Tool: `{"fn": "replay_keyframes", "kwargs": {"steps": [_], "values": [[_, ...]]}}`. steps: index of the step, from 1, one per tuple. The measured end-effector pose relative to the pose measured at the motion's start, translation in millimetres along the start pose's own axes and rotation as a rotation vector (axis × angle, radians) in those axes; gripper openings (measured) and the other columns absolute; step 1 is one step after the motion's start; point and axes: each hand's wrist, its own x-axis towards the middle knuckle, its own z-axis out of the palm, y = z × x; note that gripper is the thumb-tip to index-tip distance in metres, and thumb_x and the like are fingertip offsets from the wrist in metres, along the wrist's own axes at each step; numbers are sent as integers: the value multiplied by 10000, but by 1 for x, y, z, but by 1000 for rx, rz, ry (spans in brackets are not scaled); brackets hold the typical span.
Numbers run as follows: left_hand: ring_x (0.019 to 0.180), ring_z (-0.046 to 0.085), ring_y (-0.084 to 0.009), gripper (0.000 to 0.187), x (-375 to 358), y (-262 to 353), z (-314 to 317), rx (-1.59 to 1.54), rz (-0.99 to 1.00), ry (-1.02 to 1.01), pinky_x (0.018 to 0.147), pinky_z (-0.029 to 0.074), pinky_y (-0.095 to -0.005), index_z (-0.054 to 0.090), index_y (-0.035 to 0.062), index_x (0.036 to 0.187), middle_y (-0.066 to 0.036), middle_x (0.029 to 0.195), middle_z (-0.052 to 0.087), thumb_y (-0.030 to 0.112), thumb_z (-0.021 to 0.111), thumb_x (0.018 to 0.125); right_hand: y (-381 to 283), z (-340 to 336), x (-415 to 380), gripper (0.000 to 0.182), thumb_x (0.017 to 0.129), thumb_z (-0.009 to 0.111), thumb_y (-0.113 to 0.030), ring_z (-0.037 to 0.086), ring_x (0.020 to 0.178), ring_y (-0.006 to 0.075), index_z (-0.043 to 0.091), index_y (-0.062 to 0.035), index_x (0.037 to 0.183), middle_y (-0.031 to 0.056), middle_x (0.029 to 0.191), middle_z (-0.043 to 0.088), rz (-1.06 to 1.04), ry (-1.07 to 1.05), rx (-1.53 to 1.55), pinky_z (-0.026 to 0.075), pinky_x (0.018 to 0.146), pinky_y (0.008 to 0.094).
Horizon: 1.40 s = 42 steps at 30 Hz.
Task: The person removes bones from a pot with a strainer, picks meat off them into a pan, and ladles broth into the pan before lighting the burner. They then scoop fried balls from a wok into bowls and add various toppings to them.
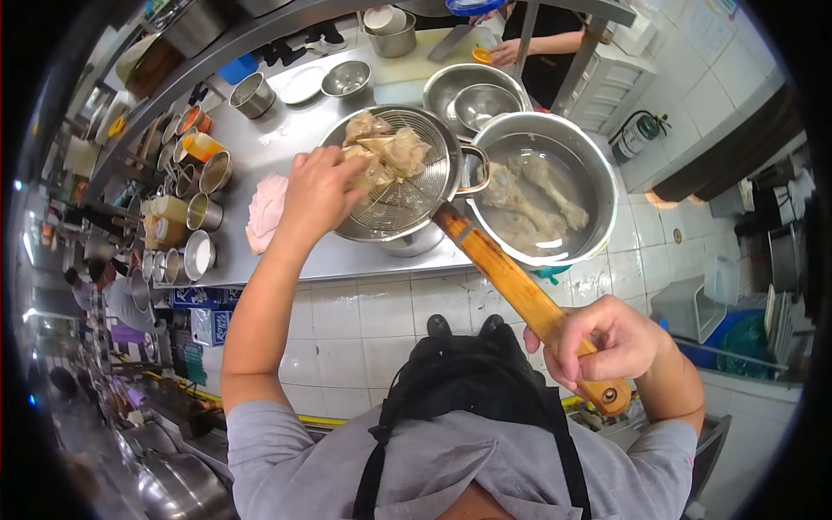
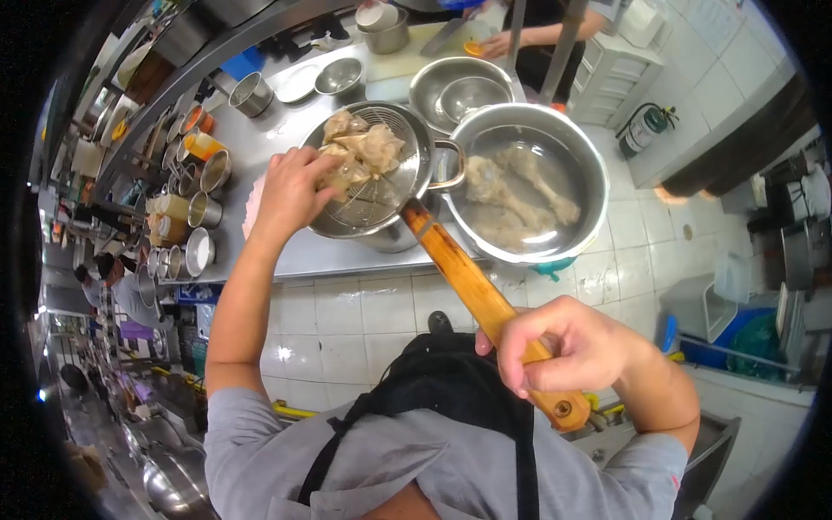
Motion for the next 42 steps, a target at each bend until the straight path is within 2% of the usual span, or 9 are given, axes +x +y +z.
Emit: {"fn": "replay_keyframes", "kwargs": {"steps": [6,9,12,14,17,28,33,40,42], "values": [[968,599,-247,390,-17,-5,-6,-1,-41,24,873,398,-392,685,149,1067,-20,974,647,184,820,703,5,-1,-6,112,788,599,69,624,765,145,667,-6,836,37,755,659,79,25,-16,402,1053,368],[1007,603,-240,414,-23,-4,-9,-18,-51,50,896,389,-391,681,155,1107,-22,1029,662,191,815,717,6,-2,-4,157,764,601,96,629,723,181,662,-47,780,34,711,654,38,-4,-83,370,1040,455],[1023,594,-231,443,-29,-1,-5,-19,-56,136,885,373,-393,676,166,1152,-22,1039,661,171,798,726,5,0,-2,148,771,589,112,618,722,195,652,-22,771,125,865,651,-15,-55,-92,510,894,444],[1034,605,-232,460,-33,3,-5,-35,-84,187,925,372,-389,668,153,1190,-37,1062,670,186,797,749,7,7,-6,133,776,576,131,593,696,200,636,13,765,249,1053,564,64,45,236,585,588,358],[1018,634,-231,456,-43,4,-10,-93,-168,306,964,393,-382,656,126,1235,-68,1076,688,185,780,800,22,8,-10,114,783,573,139,571,682,200,635,42,778,326,1140,459,-13,48,305,520,385,264],[891,637,-148,337,-88,-80,32,-640,-600,692,850,507,-295,637,1,1198,-82,968,690,94,715,884,-6,38,-73,125,874,670,-39,614,624,210,689,62,802,419,1116,483,-260,61,486,527,439,263],[837,617,-125,330,-124,-132,91,-572,-775,783,767,493,-290,640,-5,1170,-66,938,684,116,708,871,-18,66,-141,173,861,704,-9,622,521,237,654,95,732,465,1117,478,-336,349,240,526,396,270],[1077,647,-325,451,-177,-167,175,-145,-1038,376,943,484,-403,636,26,1242,-175,1153,686,285,663,873,-14,76,-196,286,792,755,13,589,468,241,539,46,607,470,1103,480,-414,844,198,475,320,268],[1235,557,-390,490,-197,-203,209,16,-878,191,1041,426,-451,618,62,1297,-199,1303,620,366,587,914,-4,61,-205,258,737,780,-69,584,473,215,555,-7,628,349,1023,603,-339,1029,3,438,338,256]]}}
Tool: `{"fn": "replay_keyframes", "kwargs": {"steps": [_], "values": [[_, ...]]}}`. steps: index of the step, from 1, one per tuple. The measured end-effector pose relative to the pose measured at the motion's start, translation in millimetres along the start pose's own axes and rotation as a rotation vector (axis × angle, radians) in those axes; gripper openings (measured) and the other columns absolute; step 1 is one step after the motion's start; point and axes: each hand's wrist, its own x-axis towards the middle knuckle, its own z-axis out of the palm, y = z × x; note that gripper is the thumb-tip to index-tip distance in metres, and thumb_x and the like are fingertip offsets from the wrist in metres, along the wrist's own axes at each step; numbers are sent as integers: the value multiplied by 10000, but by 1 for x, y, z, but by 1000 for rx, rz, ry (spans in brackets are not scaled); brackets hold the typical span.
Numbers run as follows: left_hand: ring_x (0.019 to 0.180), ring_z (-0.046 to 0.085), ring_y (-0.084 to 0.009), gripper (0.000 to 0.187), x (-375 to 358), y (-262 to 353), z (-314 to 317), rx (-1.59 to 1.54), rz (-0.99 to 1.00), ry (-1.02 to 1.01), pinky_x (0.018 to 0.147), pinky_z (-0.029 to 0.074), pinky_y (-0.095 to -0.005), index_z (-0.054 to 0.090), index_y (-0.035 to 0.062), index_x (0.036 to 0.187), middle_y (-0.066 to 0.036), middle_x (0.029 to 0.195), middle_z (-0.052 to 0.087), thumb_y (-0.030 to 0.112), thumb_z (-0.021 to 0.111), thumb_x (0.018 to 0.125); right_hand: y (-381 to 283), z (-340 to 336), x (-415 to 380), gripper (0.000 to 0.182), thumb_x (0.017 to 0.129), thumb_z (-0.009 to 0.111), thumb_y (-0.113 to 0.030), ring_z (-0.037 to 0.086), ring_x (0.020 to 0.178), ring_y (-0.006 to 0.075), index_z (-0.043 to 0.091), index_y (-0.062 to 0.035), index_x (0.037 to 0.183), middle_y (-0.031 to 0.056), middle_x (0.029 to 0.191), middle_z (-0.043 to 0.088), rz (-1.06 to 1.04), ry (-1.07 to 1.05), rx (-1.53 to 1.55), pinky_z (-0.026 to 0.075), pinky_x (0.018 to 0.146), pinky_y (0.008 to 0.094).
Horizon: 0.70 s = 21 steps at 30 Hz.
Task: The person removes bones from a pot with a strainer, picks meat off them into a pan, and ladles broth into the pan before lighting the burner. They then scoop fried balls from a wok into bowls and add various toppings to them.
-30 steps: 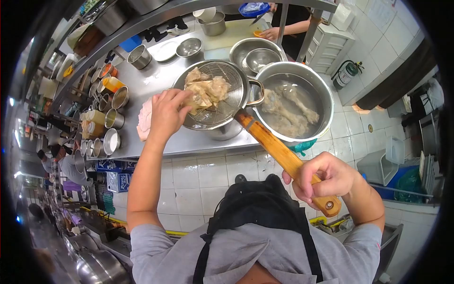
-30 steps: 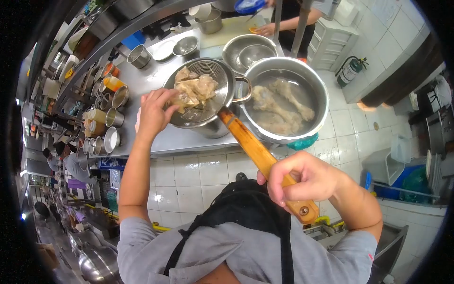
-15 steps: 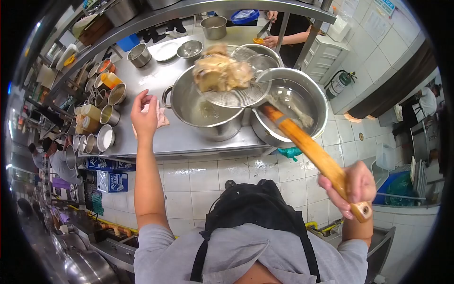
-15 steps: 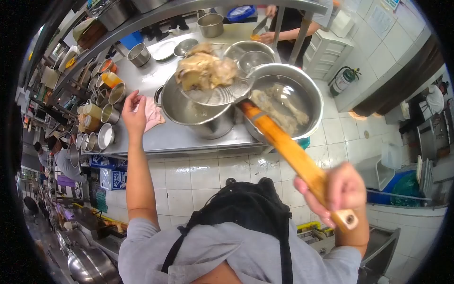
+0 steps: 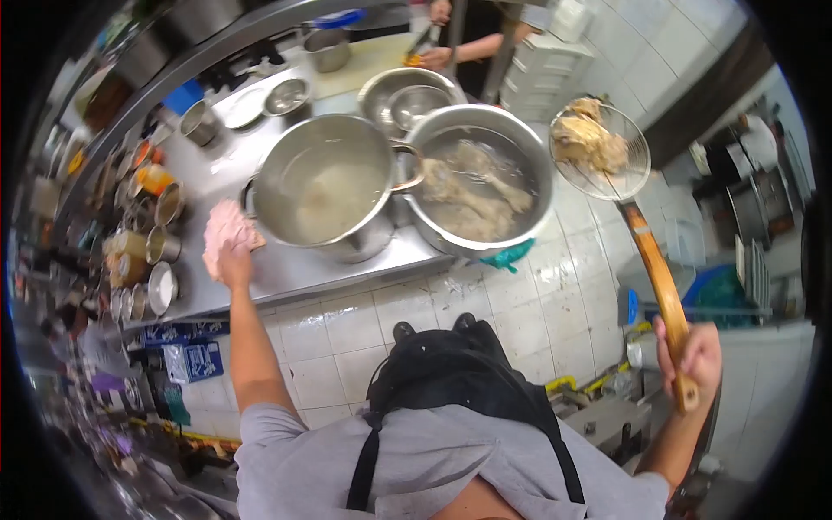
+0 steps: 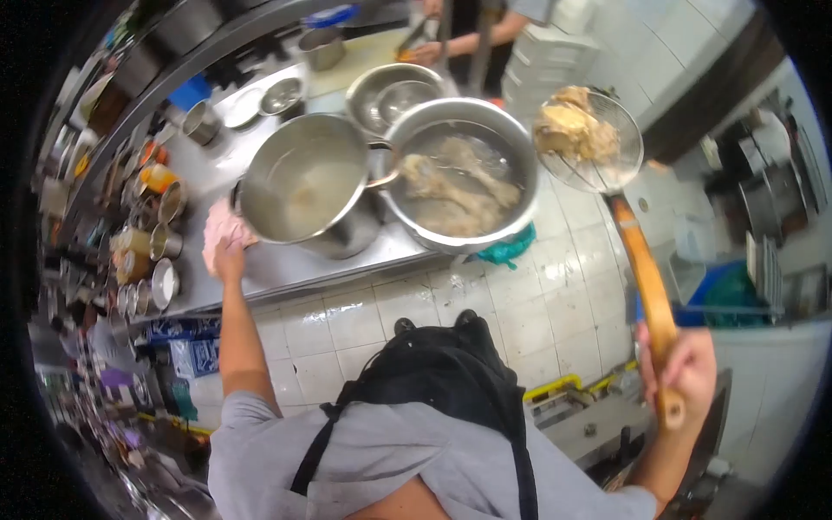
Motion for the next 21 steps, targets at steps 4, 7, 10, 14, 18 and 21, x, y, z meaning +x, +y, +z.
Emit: {"fn": "replay_keyframes", "kwargs": {"steps": [4,7,10,14,18,21], "values": [[1271,527,-402,582,2,-24,26,12,-35,-91,1078,395,-459,537,85,1403,-201,1356,586,449,508,949,22,-35,33,146,814,657,-30,582,605,166,604,-37,679,135,715,634,171,-5,-272,516,527,294],[1280,525,-399,608,6,10,0,139,-121,-270,1078,394,-468,516,103,1429,-192,1361,589,472,507,946,64,-60,58,87,837,605,-6,628,592,170,656,-22,768,69,698,634,347,16,-441,551,652,337],[1278,532,-393,625,6,43,-40,296,-162,-377,1069,404,-479,528,115,1421,-180,1346,605,499,524,927,136,-79,82,82,841,582,22,636,604,168,658,-1,865,75,775,630,341,37,-410,530,557,280],[1220,567,-411,605,32,37,-42,368,-159,-391,998,452,-476,563,64,1348,-239,1313,601,476,584,905,228,-88,118,167,819,528,64,644,696,170,662,12,905,95,861,608,309,132,-510,533,528,308],[1173,579,-424,501,63,-17,7,27,248,-235,957,472,-463,599,48,1273,-266,1232,625,394,607,911,239,-73,130,271,812,487,77,622,732,181,648,-23,1006,110,911,585,437,224,-684,514,512,327],[1120,597,-425,437,54,4,6,-96,191,-350,928,481,-470,638,46,1209,-267,1175,641,376,592,926,228,-70,116,497,807,517,85,600,770,192,517,-106,1266,135,1057,546,178,328,-461,519,574,320]]}}
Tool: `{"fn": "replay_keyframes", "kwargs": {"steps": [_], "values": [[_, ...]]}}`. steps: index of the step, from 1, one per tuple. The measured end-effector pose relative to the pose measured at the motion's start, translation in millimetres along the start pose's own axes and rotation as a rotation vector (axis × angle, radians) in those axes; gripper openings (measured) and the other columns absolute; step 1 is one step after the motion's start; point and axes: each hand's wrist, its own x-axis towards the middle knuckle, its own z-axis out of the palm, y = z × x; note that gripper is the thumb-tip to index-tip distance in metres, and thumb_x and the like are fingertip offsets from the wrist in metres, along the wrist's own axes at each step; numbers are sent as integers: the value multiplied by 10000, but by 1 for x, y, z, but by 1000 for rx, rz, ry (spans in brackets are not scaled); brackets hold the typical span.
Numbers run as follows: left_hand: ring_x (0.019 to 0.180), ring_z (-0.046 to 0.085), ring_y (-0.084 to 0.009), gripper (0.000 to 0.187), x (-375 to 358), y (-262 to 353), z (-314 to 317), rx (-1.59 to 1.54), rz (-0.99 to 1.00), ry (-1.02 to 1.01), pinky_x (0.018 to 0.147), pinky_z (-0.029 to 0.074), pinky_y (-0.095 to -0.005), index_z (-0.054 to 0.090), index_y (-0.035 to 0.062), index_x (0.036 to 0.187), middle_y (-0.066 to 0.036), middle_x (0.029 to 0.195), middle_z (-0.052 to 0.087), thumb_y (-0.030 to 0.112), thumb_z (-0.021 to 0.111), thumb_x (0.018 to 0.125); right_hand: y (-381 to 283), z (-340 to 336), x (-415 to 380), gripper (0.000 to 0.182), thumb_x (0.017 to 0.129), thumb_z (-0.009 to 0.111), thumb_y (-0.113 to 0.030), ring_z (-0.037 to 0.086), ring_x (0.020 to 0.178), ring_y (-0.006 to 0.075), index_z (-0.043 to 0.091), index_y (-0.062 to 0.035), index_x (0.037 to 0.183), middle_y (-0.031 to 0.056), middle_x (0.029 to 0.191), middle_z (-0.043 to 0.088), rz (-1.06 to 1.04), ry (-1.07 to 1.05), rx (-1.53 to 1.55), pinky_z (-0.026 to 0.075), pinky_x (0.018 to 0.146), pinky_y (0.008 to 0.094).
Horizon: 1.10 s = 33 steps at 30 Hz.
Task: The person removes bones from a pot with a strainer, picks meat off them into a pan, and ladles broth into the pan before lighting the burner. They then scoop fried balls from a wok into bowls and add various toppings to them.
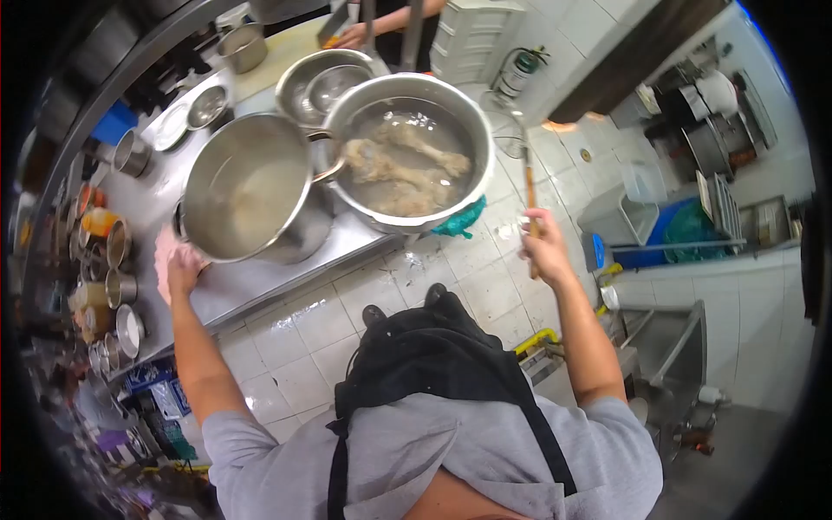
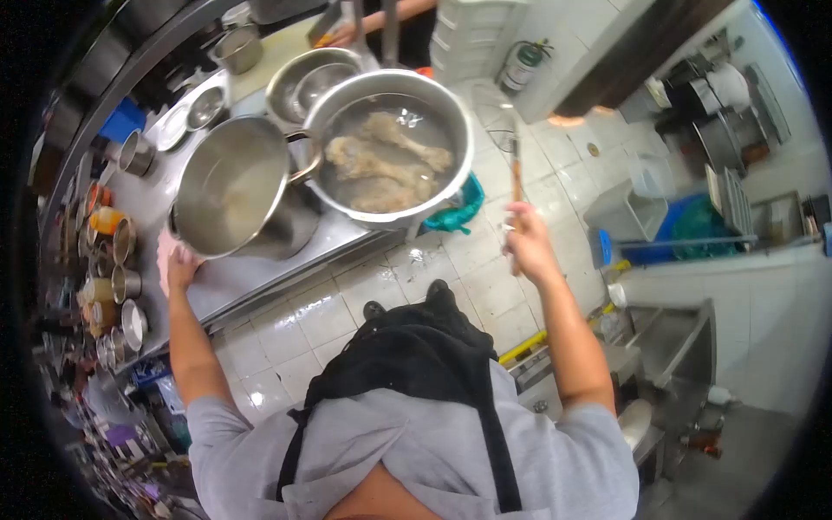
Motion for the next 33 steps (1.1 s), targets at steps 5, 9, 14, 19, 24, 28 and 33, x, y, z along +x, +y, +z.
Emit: {"fn": "replay_keyframes", "kwargs": {"steps": [5,9,14,19,24,28,33], "values": [[1071,627,-382,425,-28,21,-12,405,-47,94,886,502,-496,681,95,1147,-210,1178,650,443,594,919,-50,-3,-75,1115,728,620,62,585,786,207,14,-303,1590,201,1197,517,-35,60,573,565,573,344],[1021,621,-418,392,-60,87,-48,411,-175,-170,862,501,-504,684,131,1117,-196,1145,648,452,606,906,-33,-32,-105,689,917,588,-131,383,351,99,270,-129,1528,38,658,488,286,-2,434,358,287,234],[1185,552,-429,496,-55,68,-35,279,-230,-41,972,446,-509,636,165,1260,-167,1319,590,500,598,897,-62,-8,-158,562,945,588,-139,409,360,106,362,-68,1455,41,649,493,236,-5,195,359,297,238],[1440,284,-397,704,-43,62,9,256,-230,75,1172,188,-549,454,216,1485,-121,1565,372,552,593,881,-135,23,-159,559,901,622,-14,495,446,102,425,-14,1424,62,719,577,-44,-118,-255,417,388,225],[1445,300,-393,689,-47,50,15,233,-219,137,1183,191,-549,460,209,1478,-112,1565,381,499,605,871,-246,114,-139,538,873,657,-20,671,613,287,481,16,1380,156,804,689,-589,-273,-1093,506,543,341],[1455,294,-381,670,-51,51,11,213,-229,143,1183,194,-548,469,210,1474,-116,1560,392,454,607,865,-280,172,-115,595,858,635,-37,668,627,354,440,11,1418,204,831,686,-775,-340,-1494,528,564,386],[1452,309,-371,649,-53,49,11,185,-234,170,1184,193,-544,487,208,1462,-119,1546,415,427,606,863,-284,225,-91,669,799,575,-9,683,614,321,394,62,1440,189,778,663,-849,-456,-1892,561,572,399]]}}
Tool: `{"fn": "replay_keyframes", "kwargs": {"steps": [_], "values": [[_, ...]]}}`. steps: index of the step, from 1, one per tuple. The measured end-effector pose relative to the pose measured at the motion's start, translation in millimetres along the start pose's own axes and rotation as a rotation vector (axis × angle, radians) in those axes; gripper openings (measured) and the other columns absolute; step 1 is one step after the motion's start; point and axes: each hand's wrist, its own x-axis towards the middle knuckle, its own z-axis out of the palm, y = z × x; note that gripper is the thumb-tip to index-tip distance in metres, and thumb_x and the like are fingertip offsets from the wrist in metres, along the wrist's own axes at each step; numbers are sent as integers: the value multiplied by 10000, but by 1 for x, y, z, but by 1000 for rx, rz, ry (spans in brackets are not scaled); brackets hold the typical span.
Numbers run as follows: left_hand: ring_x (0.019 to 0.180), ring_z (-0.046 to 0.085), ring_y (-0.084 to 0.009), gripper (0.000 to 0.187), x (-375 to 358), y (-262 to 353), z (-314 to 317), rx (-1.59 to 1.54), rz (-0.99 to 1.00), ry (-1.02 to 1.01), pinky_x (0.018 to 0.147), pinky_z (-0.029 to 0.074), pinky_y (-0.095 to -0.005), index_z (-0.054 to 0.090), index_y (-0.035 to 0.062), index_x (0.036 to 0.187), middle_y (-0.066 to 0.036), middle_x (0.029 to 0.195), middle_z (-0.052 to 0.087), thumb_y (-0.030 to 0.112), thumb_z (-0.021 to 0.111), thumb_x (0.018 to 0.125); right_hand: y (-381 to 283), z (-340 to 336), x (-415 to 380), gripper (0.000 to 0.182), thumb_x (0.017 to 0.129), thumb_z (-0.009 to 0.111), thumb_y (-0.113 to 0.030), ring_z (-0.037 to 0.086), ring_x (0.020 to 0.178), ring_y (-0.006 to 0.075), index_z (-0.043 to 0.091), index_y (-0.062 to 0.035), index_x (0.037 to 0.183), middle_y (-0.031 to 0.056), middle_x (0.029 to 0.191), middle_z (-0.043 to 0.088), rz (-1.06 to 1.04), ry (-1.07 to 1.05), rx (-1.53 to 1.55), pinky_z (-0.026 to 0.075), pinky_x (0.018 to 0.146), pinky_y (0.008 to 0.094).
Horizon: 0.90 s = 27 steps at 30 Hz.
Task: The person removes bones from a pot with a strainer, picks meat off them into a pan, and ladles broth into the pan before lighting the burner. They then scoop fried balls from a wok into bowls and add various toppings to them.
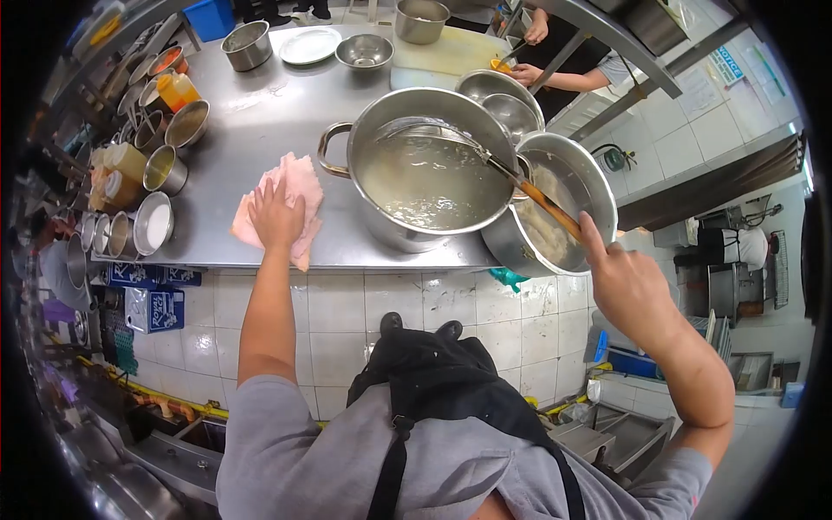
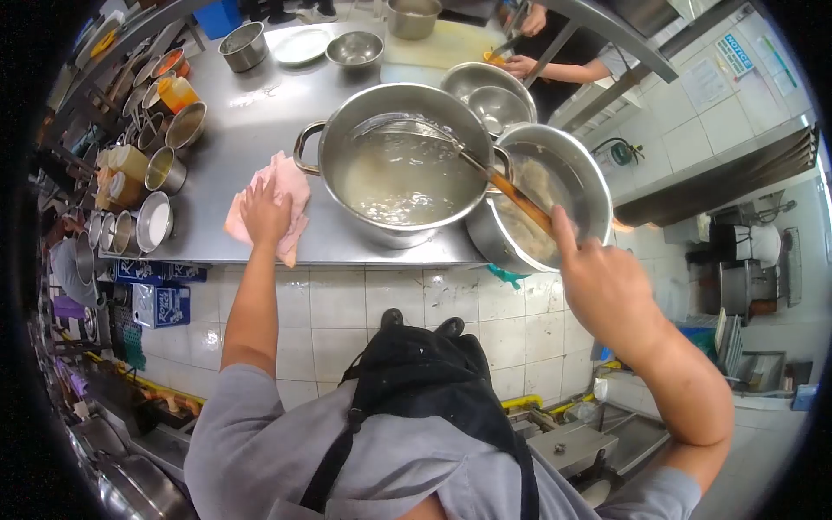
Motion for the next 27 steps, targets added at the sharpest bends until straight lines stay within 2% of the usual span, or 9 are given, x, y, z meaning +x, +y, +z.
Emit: {"fn": "replay_keyframes", "kwargs": {"steps": [5,8,11,13,16,17,18,20,27], "values": [[1447,326,-359,624,0,-1,-1,-32,-3,30,1189,190,-531,518,211,1442,-115,1520,454,415,607,858,-9,-12,42,634,804,565,-4,698,644,323,403,85,1411,226,792,680,-60,-101,0,562,575,413],[1448,326,-353,611,1,-2,2,-37,-4,49,1192,183,-527,533,212,1430,-108,1515,463,412,605,858,-1,-18,52,542,865,580,-63,678,627,356,434,44,1376,234,712,651,-80,-91,153,538,572,463],[1450,327,-345,608,1,0,-1,-35,-19,31,1194,178,-524,536,213,1429,-102,1517,461,411,601,858,2,-44,55,418,891,574,-88,671,577,290,510,32,1286,185,681,643,-103,-183,366,532,536,415],[1450,327,-342,607,1,2,-3,-41,-21,28,1195,176,-522,534,215,1431,-100,1517,462,412,598,860,-6,-79,67,351,915,568,-123,626,507,198,559,11,1240,109,652,613,147,-626,768,508,463,355],[1451,327,-338,604,0,2,-2,-46,-24,30,1197,172,-518,534,219,1432,-97,1516,463,415,592,864,-2,-91,75,328,931,558,-143,568,462,132,579,-4,1228,58,653,583,248,-773,957,471,402,306],[1451,327,-338,601,0,0,-1,-45,-22,30,1198,170,-516,535,222,1431,-95,1516,463,418,590,866,3,-87,74,257,943,577,-188,583,468,143,603,27,1082,66,672,607,275,-776,1108,457,382,315],[1451,327,-338,601,1,0,-1,-46,-17,34,1198,170,-516,535,222,1431,-95,1516,463,418,590,866,6,-83,72,257,943,577,-188,583,468,143,603,27,1082,66,672,607,278,-771,1111,457,382,315],[1452,325,-335,598,0,-2,1,-41,-17,29,1199,168,-514,534,226,1432,-91,1514,466,422,586,870,11,-76,68,403,943,589,-180,565,431,133,557,16,1293,66,649,596,341,-769,1278,446,363,293],[1458,315,-332,583,0,0,0,-47,-28,24,1200,164,-511,547,227,1421,-86,1511,469,417,583,871,35,-42,15,352,966,596,-172,520,381,128,571,13,1265,87,633,603,363,-705,1712,391,332,264]]}}
